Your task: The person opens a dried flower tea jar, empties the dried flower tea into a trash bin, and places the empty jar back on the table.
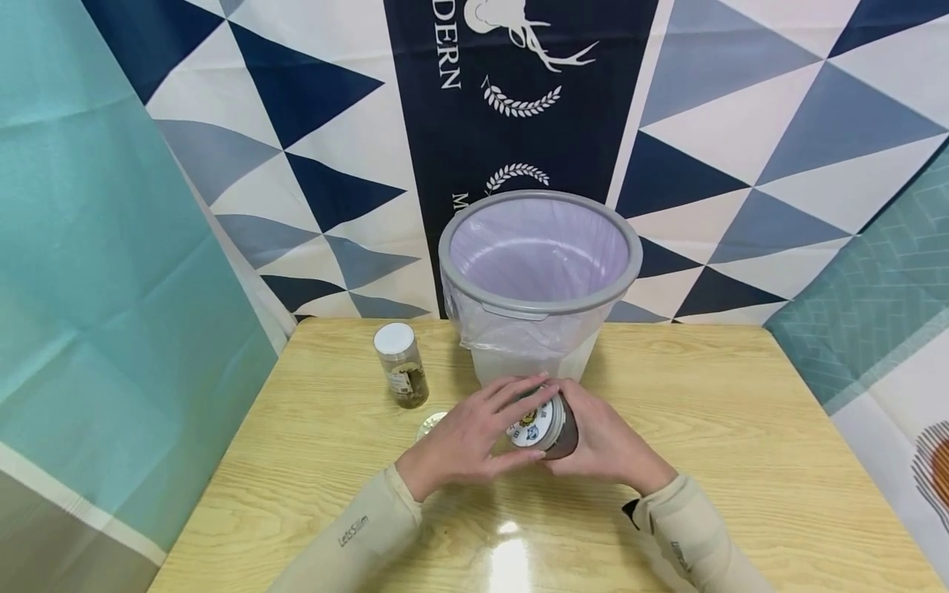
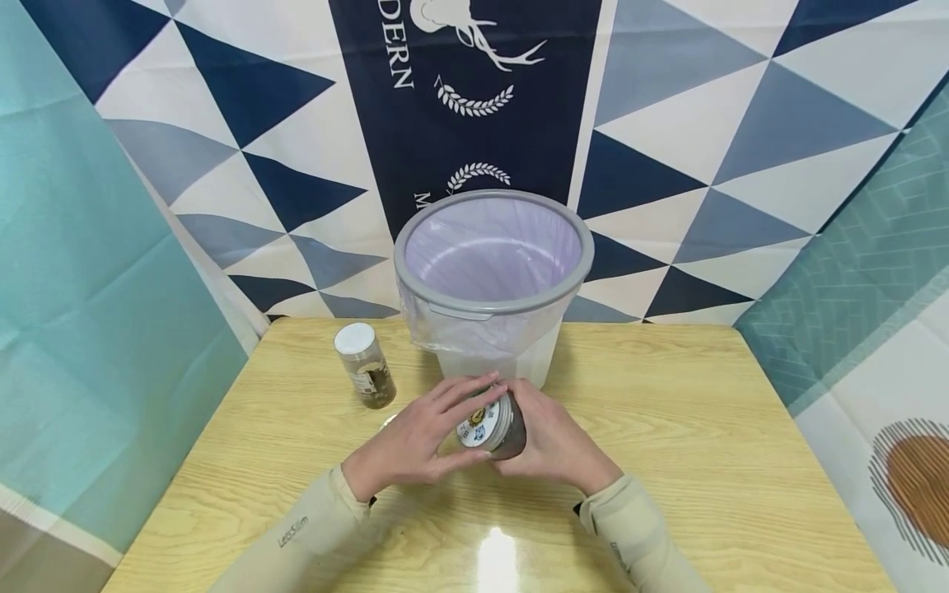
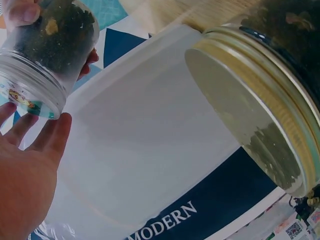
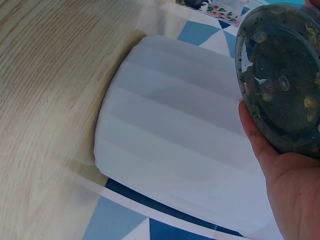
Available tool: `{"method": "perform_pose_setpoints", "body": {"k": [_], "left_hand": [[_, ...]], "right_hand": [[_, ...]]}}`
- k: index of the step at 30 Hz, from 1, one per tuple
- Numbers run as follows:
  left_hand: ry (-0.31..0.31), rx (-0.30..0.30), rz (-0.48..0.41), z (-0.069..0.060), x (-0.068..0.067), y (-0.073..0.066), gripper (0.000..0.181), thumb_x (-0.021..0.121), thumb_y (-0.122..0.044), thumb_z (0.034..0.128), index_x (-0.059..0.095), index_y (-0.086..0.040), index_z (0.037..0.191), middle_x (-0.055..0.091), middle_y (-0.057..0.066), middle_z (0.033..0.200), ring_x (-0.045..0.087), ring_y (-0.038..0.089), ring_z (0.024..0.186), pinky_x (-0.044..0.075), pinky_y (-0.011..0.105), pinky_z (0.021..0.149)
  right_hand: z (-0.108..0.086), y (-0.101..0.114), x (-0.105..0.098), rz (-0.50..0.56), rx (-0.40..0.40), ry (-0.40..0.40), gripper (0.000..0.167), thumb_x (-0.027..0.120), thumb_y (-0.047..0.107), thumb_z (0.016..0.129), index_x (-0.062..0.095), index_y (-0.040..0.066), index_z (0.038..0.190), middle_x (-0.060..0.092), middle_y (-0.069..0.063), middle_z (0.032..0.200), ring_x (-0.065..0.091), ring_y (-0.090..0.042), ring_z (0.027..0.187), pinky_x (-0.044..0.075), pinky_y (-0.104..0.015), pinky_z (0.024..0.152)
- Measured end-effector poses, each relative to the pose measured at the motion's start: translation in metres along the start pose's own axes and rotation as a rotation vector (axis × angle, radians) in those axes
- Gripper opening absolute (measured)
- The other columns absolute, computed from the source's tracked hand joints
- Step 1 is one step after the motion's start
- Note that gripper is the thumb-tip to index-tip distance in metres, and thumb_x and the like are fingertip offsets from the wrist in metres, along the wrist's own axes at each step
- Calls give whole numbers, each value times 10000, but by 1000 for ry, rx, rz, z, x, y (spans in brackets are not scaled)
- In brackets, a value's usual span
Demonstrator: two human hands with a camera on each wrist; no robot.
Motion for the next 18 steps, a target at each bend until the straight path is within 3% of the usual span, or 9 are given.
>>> {"method": "perform_pose_setpoints", "body": {"k": [5,14,18], "left_hand": [[-8,-8,25,0,1,1,717,548,-510,1039,329,-159,1625,454,72,1589,504,205,1382,472,329,1130],[-19,-181,-9,3,3,-5,730,632,-537,981,419,-174,1578,545,47,1453,558,199,1260,538,348,1022],[-14,-218,-30,3,1,-6,755,672,-520,954,419,-182,1580,537,56,1477,560,216,1306,536,378,1049]], "right_hand": [[0,1,1,5,11,5,932,952,276,588,501,91,1382,634,33,1183,631,-80,989,579,-327,852],[1,3,0,1,55,3,955,950,278,569,498,81,1387,656,10,1150,641,-96,954,581,-314,815],[1,3,0,6,54,11,980,955,284,568,490,71,1405,661,-6,1171,647,-106,967,584,-323,826]]}}
Point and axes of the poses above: each hand's wrist, its own z-axis towards the middle knuckle, its own x-axis out of the palm, y = z × x, the point moved 1 cm from there along z, towards the middle knuckle
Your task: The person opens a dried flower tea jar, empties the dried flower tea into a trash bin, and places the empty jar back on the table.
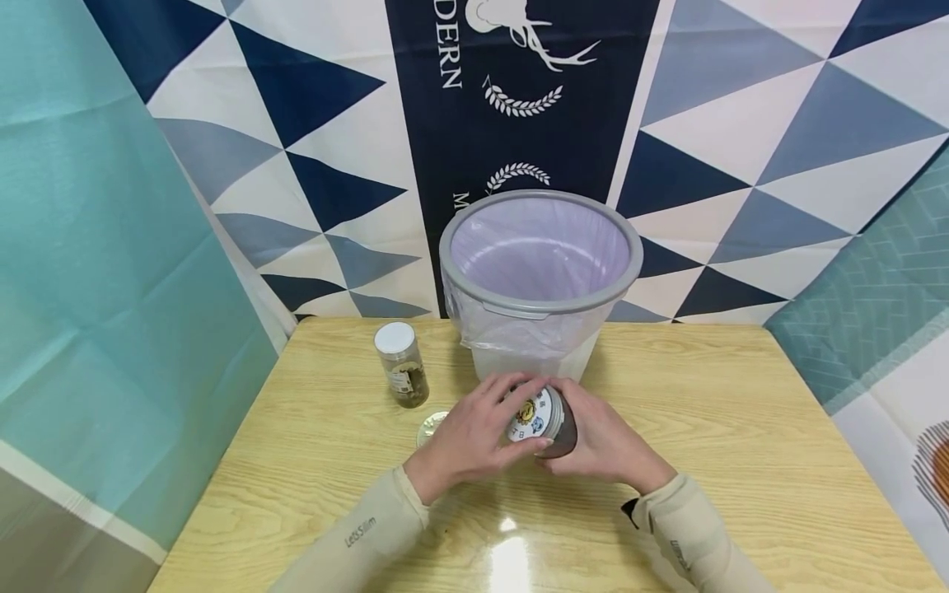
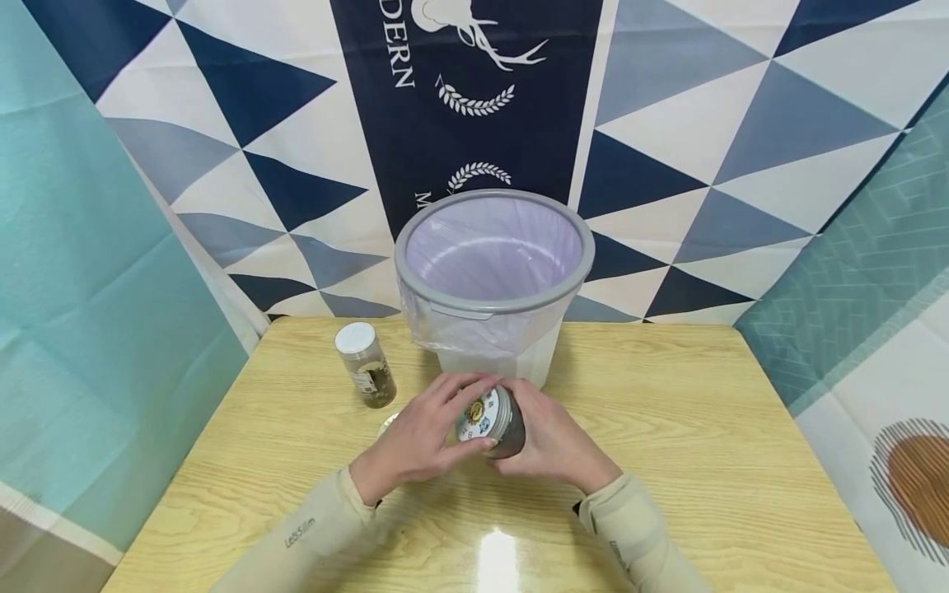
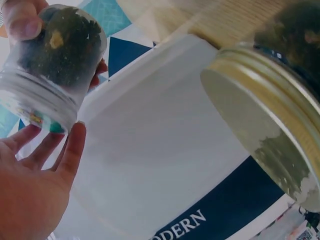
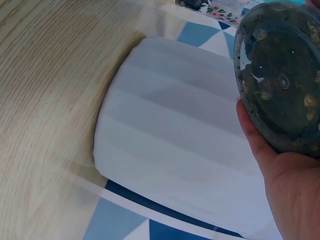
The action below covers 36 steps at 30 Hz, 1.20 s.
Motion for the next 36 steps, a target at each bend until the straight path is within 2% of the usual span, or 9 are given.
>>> {"method": "perform_pose_setpoints", "body": {"k": [4,8,11,13,17,24,27,30,36], "left_hand": [[31,16,-30,-1,-5,2,814,702,-506,935,357,-222,1616,463,57,1579,497,228,1406,480,425,1131],[55,87,-27,-2,-7,5,859,721,-507,927,314,-238,1634,413,58,1626,453,219,1450,443,415,1171],[54,145,-6,-2,-6,6,858,712,-493,940,307,-200,1636,416,76,1624,457,224,1451,437,387,1177],[55,161,-1,-2,-5,6,850,701,-479,953,299,-176,1638,420,80,1620,461,227,1447,436,375,1177],[67,128,-23,-2,-5,6,840,700,-463,959,300,-167,1635,439,70,1594,478,218,1415,457,373,1156],[48,-12,-29,0,-2,2,836,719,-541,918,416,-117,1572,519,52,1470,534,195,1322,510,369,1088],[46,-25,-18,0,-3,2,858,726,-564,901,419,-125,1571,518,43,1471,536,194,1323,506,371,1094],[38,9,-14,-3,-4,4,885,746,-552,884,398,-144,1588,506,42,1500,524,201,1350,490,380,1116],[4,143,40,-3,-5,5,851,712,-554,912,374,-196,1606,473,38,1575,478,202,1412,443,371,1163]], "right_hand": [[0,-2,-1,6,-10,-1,994,960,274,562,483,64,1409,665,-8,1168,655,-113,977,588,-335,833],[1,-5,-1,10,-27,-5,978,960,264,554,493,72,1391,663,10,1156,656,-109,984,588,-342,843],[1,-5,-1,17,-38,-2,955,961,265,566,503,75,1382,657,22,1163,650,-101,992,584,-341,854],[1,-4,0,25,-41,1,946,964,267,574,508,72,1380,657,21,1170,647,-100,1000,583,-343,865],[1,-3,0,40,-30,6,940,967,274,591,507,72,1386,661,18,1165,648,-98,994,586,-337,859],[0,0,0,14,6,13,936,956,279,594,505,79,1389,653,18,1151,643,-88,952,584,-313,814],[1,-1,1,4,2,15,940,958,284,589,508,72,1388,650,21,1155,642,-88,961,585,-322,828],[1,-1,2,3,-2,16,954,961,287,582,506,62,1390,653,14,1167,647,-97,982,588,-342,853],[-1,-2,1,17,15,20,958,961,274,571,504,80,1390,657,19,1172,652,-104,994,586,-347,862]]}}
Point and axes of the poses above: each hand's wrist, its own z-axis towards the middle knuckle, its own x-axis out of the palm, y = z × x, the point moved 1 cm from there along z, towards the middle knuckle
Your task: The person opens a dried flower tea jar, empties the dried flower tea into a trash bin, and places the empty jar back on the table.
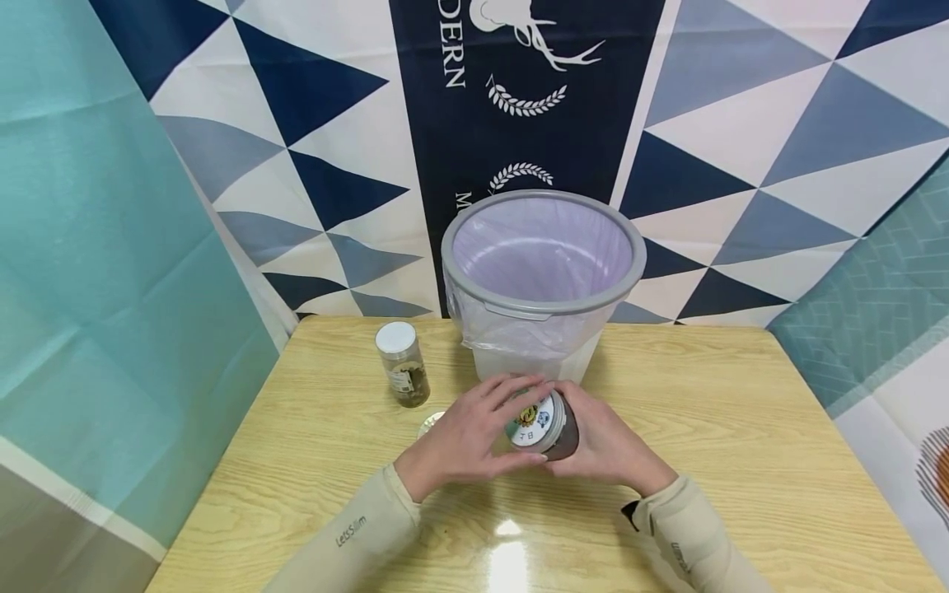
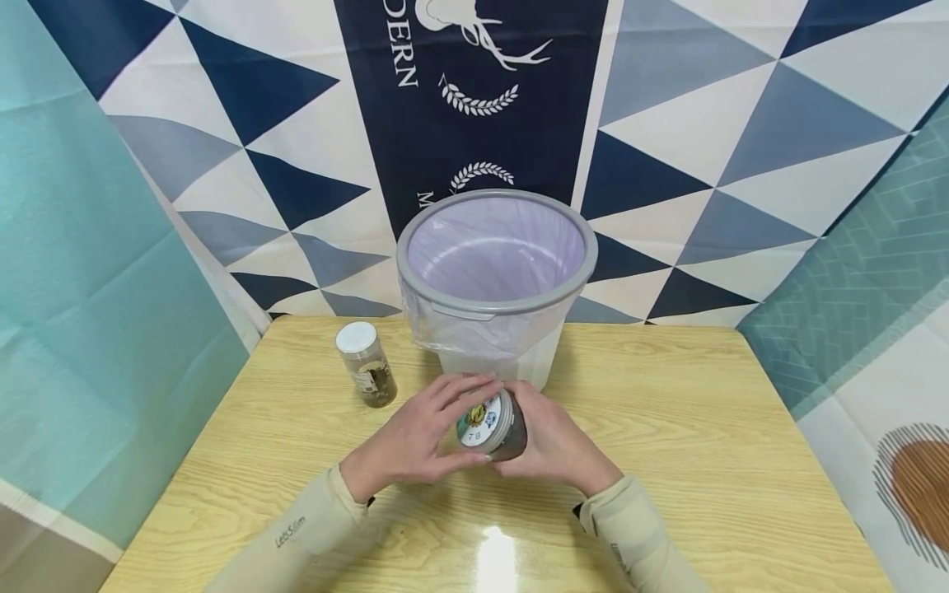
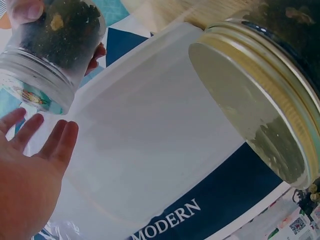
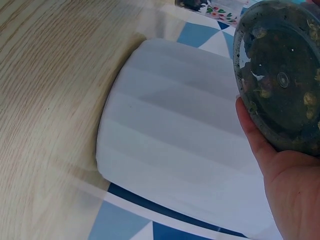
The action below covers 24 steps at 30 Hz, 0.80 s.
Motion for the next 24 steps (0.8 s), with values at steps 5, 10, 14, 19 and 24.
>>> {"method": "perform_pose_setpoints", "body": {"k": [5,10,14,19,24], "left_hand": [[22,36,3,-1,1,0,802,689,-541,940,367,-249,1613,433,-2,1609,433,193,1452,408,358,1193],[47,28,-38,-2,1,1,732,664,-474,982,369,-247,1612,424,3,1609,445,194,1437,432,359,1174],[37,19,-33,-1,1,0,737,660,-476,984,365,-228,1613,445,17,1588,482,195,1378,465,359,1134],[17,-58,-40,1,2,-3,760,696,-503,950,399,-229,1593,499,17,1523,506,187,1333,493,357,1095],[28,-117,-40,2,4,-3,764,700,-537,935,412,-252,1583,508,7,1511,506,182,1348,501,366,1092]], "right_hand": [[0,-1,1,-1,-20,-3,950,959,266,576,502,102,1393,657,22,1199,657,-99,1005,589,-343,861],[0,-1,2,4,-32,-4,930,965,292,594,507,115,1384,655,38,1186,655,-82,989,591,-326,850],[0,0,2,13,-21,1,922,963,290,591,508,115,1374,651,46,1161,650,-78,974,588,-316,841],[0,0,3,-1,0,2,907,949,276,575,516,100,1352,648,44,1121,643,-82,946,581,-307,815],[0,1,3,-13,10,4,907,944,279,577,515,91,1353,648,41,1114,644,-86,942,580,-307,811]]}}
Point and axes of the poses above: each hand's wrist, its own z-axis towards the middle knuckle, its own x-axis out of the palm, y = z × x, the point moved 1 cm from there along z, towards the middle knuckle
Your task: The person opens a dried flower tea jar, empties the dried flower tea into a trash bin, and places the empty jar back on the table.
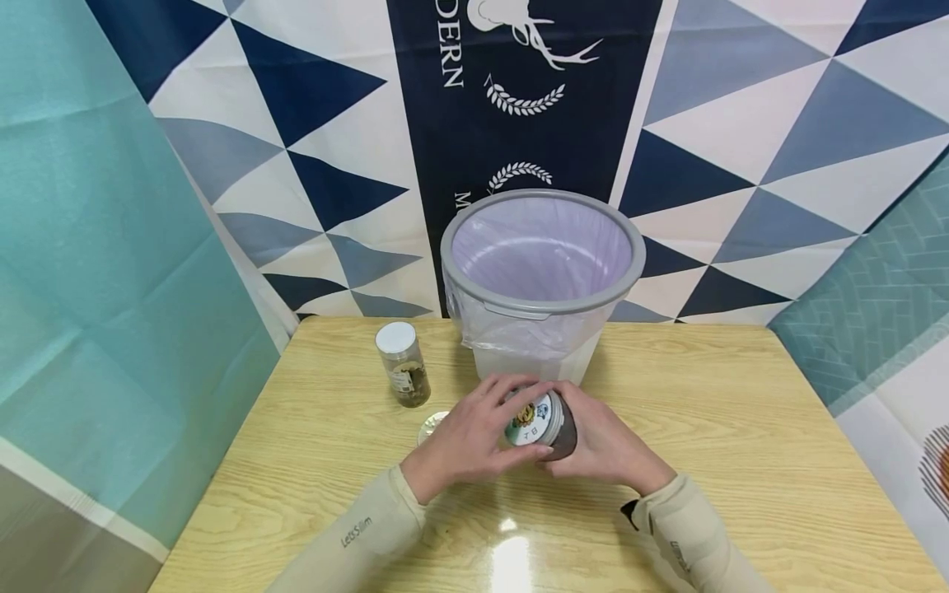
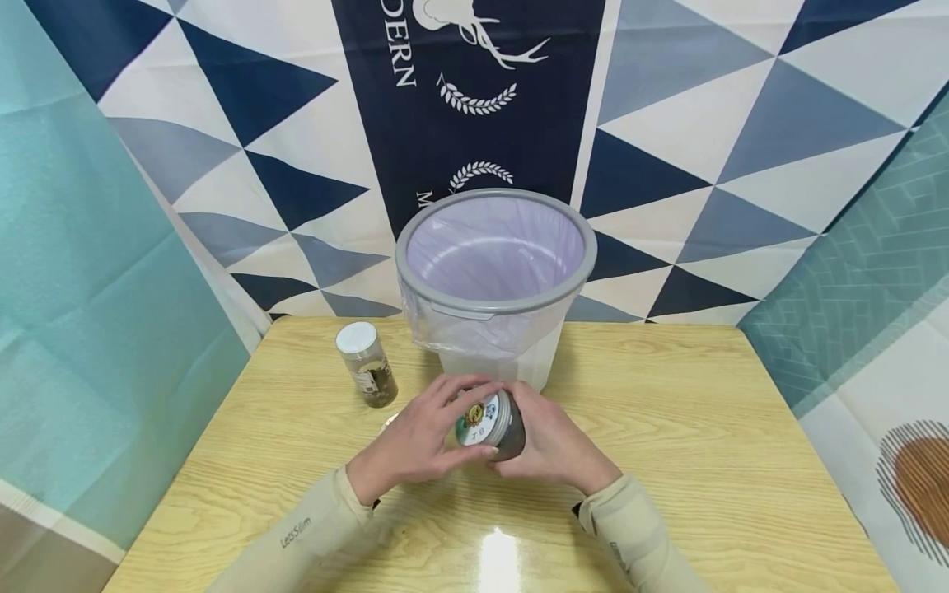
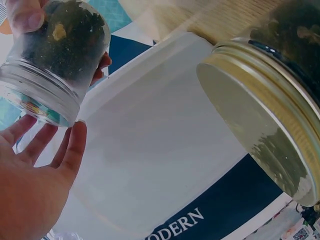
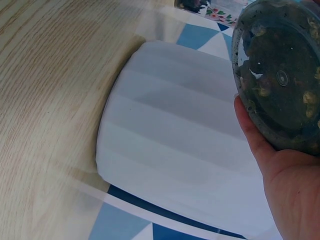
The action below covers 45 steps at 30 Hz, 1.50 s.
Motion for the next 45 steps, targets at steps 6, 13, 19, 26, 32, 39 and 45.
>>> {"method": "perform_pose_setpoints", "body": {"k": [6,13,19,26,32,39,45], "left_hand": [[0,130,32,0,-2,3,861,743,-544,898,362,-252,1613,424,0,1619,425,190,1459,411,365,1194],[22,193,18,-1,-3,7,744,665,-475,985,358,-236,1619,399,-3,1639,392,191,1497,379,343,1219],[15,156,24,0,-3,5,737,647,-485,993,355,-226,1618,447,11,1591,465,187,1406,445,342,1155],[-4,68,9,1,0,1,758,701,-494,949,397,-236,1594,489,12,1544,491,185,1380,464,352,1136],[-15,135,22,-1,-2,3,807,718,-505,930,372,-235,1607,450,27,1599,445,200,1449,407,365,1197],[-18,226,52,-2,-1,5,725,671,-485,975,395,-239,1599,441,-3,1620,418,197,1482,344,330,1239],[1,203,37,-2,-1,5,698,648,-469,998,390,-232,1602,452,-1,1600,450,192,1440,417,340,1186]], "right_hand": [[1,-1,-1,22,-17,4,930,953,266,576,503,104,1374,652,30,1171,654,-101,997,586,-336,865],[1,-2,-1,28,-37,2,939,967,282,595,496,105,1389,660,36,1193,664,-94,1008,590,-328,868],[1,-1,-1,39,-23,8,910,962,285,591,510,121,1363,651,50,1154,651,-83,980,589,-318,856],[0,-1,0,28,-13,7,879,957,279,587,521,103,1330,642,53,1098,637,-67,927,580,-292,805],[-1,-2,-1,43,-8,9,883,959,265,592,518,122,1343,649,53,1139,647,-76,970,581,-311,839],[-2,-3,-1,54,-32,6,930,966,275,611,493,133,1398,654,57,1194,666,-80,1005,588,-316,852],[-2,-3,0,63,-40,9,903,965,283,615,504,144,1379,649,67,1172,658,-69,990,586,-307,843]]}}
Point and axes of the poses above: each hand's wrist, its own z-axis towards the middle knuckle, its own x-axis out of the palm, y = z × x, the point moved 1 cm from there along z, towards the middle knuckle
